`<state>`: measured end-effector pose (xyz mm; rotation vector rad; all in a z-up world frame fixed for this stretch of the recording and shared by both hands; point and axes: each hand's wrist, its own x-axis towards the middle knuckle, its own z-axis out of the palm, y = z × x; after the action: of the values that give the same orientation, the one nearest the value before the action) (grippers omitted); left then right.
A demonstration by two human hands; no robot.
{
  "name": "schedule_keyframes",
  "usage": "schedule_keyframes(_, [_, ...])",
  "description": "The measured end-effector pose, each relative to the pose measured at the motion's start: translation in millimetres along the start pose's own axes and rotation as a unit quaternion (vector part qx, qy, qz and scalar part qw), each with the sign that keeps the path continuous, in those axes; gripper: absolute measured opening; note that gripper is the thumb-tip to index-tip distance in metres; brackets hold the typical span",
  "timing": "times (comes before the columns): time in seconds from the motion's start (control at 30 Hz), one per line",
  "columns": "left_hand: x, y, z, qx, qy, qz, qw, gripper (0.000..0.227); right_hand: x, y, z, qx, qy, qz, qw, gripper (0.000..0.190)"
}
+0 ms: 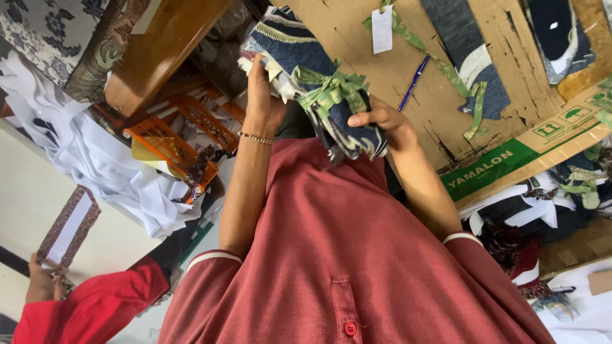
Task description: The person writes on small paper tags using a pen, then moves around the room to pick up and sort folded fabric pieces from a wooden crate. They place the fabric into a cardboard box and continue handling additional fabric bundles.
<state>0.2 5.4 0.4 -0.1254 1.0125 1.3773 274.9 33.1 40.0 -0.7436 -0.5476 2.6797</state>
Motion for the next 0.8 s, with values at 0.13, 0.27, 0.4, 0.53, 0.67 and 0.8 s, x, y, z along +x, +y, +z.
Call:
schedule_keyframes(0.13, [-1,7,-2,0.059,-0.005,-0.01,0.998,0.031,-4,0,-7,0.041,0.045,-0.02,0.998,0.074])
schedule_keyframes(0.27, [12,14,-7,0.165,0.016,-0.018,0.986,0.025,-3,4,-15,0.011,0.081,-0.063,0.995,0.07])
schedule_keyframes(0.4, [28,35,-2,0.185,-0.031,-0.011,0.982,0.035,10,-10,-13,-0.025,0.114,-0.041,0.992,0.063])
schedule_keyframes(0.53, [34,71,12,0.223,0.001,-0.024,0.975,0.042,25,-36,12,-0.041,0.174,-0.126,0.976,0.067])
schedule_keyframes(0.67, [42,108,17,0.18,-0.035,-0.005,0.983,0.038,56,-74,37,-0.098,0.24,-0.169,0.951,0.072])
schedule_keyframes(0.8, [49,127,6,0.201,-0.027,-0.01,0.979,0.029,91,-105,44,-0.133,0.275,-0.255,0.917,0.074])
